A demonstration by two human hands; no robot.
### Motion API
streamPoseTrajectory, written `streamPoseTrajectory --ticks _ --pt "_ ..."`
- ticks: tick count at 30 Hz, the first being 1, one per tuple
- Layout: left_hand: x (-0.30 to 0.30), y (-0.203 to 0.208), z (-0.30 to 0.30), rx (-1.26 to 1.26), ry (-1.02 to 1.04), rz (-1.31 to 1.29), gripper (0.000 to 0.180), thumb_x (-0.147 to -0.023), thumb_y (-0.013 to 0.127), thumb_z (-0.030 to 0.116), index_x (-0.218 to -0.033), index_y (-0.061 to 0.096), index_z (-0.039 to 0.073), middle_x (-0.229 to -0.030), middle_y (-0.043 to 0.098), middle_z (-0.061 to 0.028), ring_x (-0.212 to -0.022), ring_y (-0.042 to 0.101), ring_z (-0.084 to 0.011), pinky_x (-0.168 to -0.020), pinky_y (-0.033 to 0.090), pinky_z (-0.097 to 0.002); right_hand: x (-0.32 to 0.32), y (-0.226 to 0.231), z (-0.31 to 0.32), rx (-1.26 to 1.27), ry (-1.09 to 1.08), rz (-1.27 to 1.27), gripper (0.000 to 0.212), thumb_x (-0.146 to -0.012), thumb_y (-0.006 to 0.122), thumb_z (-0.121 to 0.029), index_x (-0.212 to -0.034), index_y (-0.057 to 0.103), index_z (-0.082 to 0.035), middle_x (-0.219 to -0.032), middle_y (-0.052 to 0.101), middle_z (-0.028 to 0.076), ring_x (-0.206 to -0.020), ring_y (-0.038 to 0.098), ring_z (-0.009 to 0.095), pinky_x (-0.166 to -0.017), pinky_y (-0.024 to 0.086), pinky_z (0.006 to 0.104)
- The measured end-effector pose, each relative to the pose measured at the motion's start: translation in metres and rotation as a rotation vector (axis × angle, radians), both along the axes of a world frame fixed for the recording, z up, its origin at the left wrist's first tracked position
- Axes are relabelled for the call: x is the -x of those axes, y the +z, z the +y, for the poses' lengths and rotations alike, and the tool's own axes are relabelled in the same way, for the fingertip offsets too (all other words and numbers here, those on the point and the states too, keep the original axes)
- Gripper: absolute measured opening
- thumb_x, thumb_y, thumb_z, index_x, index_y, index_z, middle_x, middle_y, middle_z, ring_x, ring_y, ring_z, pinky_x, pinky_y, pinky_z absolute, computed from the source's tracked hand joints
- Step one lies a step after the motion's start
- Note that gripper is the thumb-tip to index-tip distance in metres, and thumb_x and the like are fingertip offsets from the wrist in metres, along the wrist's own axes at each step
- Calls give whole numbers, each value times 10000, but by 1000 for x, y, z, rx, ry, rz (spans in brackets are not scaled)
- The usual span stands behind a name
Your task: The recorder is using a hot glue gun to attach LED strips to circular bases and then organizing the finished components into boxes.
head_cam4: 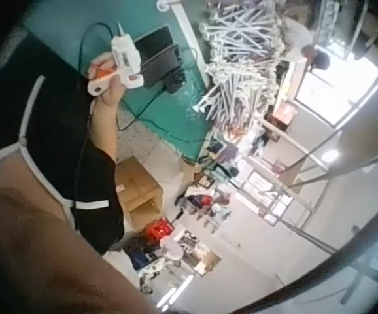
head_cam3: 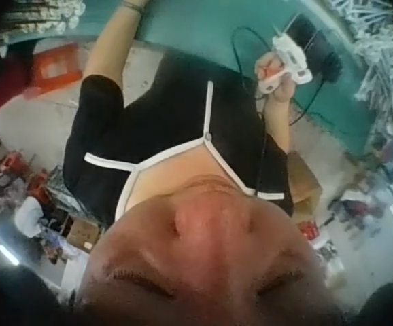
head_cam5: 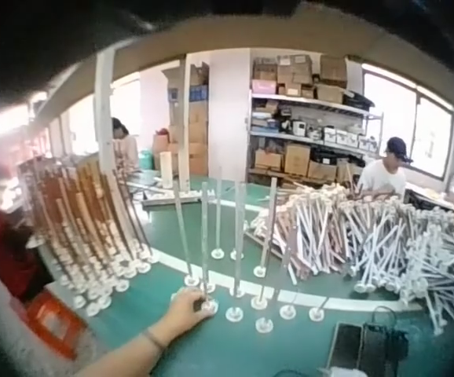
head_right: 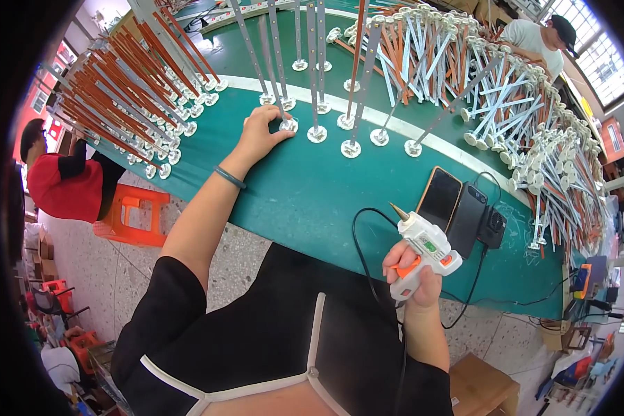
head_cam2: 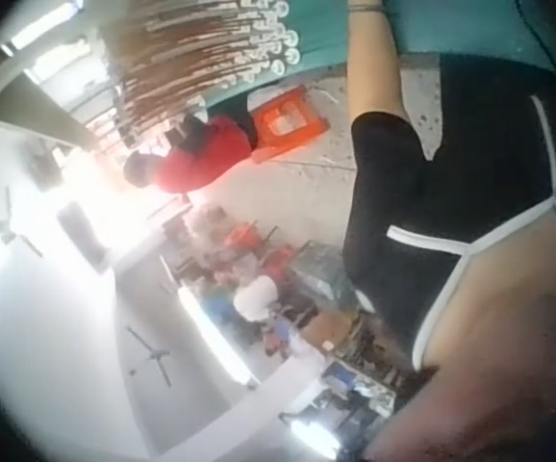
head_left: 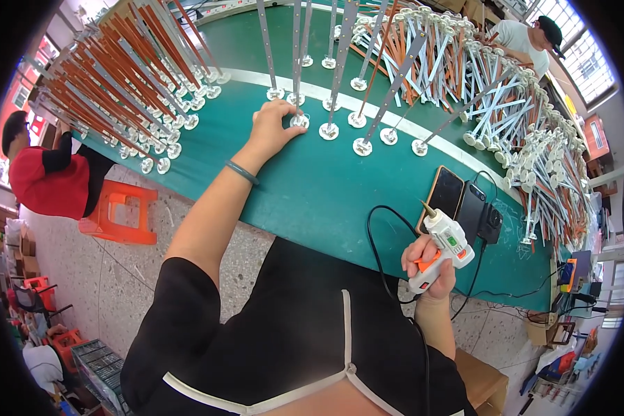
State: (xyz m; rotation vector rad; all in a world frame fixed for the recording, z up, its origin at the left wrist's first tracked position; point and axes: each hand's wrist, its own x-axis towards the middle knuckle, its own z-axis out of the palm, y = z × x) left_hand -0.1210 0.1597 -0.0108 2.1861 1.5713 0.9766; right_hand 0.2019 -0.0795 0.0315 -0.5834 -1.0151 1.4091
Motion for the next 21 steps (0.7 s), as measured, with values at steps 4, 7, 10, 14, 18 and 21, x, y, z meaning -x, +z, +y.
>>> streamPoseTrajectory --ticks 4,7,10,14,18,21 --pt "3 -5 7 15 -24 66 303 -707 782 243 -981 696 145 -1103 591 -31 -1078 524 -247 -921 402 -375 3 1 -1 3 -18 -7 409 -897 542 -474 -813 521 -75 -844 557 110 -578 551 137 -586 440 303" --pt "5 -1 6 32 -34 97 343 -710 780 259 -1009 684 122 -1138 585 -51 -1103 517 -259 -938 404 -381 4 2 -1 -12 -17 -6 412 -896 541 -479 -807 518 -77 -832 550 103 -576 546 133 -581 435 300" --pt "10 1 -2 -102 -48 61 411 -693 796 240 -1044 657 77 -1120 600 -80 -1057 552 -279 -916 438 -377 6 5 -2 -16 -16 7 419 -890 545 -486 -791 517 -80 -821 544 96 -562 540 132 -570 429 299" --pt "17 27 -45 -67 114 -18 447 -649 807 139 -1039 623 21 -1030 632 -118 -890 626 -299 -797 505 -354 3 6 -5 -33 -31 -4 416 -880 552 -494 -781 517 -92 -800 537 83 -539 532 129 -556 425 293" --pt "-38 73 -123 -387 -277 -93 715 -610 797 194 -1261 516 100 -1237 553 -130 -1171 502 -335 -1013 353 -476 11 7 -5 -49 138 95 414 -856 586 -501 -751 574 -101 -756 582 77 -537 559 137 -533 430 284" --pt "-70 72 -152 -213 -527 76 783 -687 789 299 -1362 430 131 -1352 470 -135 -1317 379 -325 -1087 237 -525 23 24 1 -42 322 174 415 -846 620 -500 -726 626 -103 -724 628 84 -536 582 148 -522 449 294"
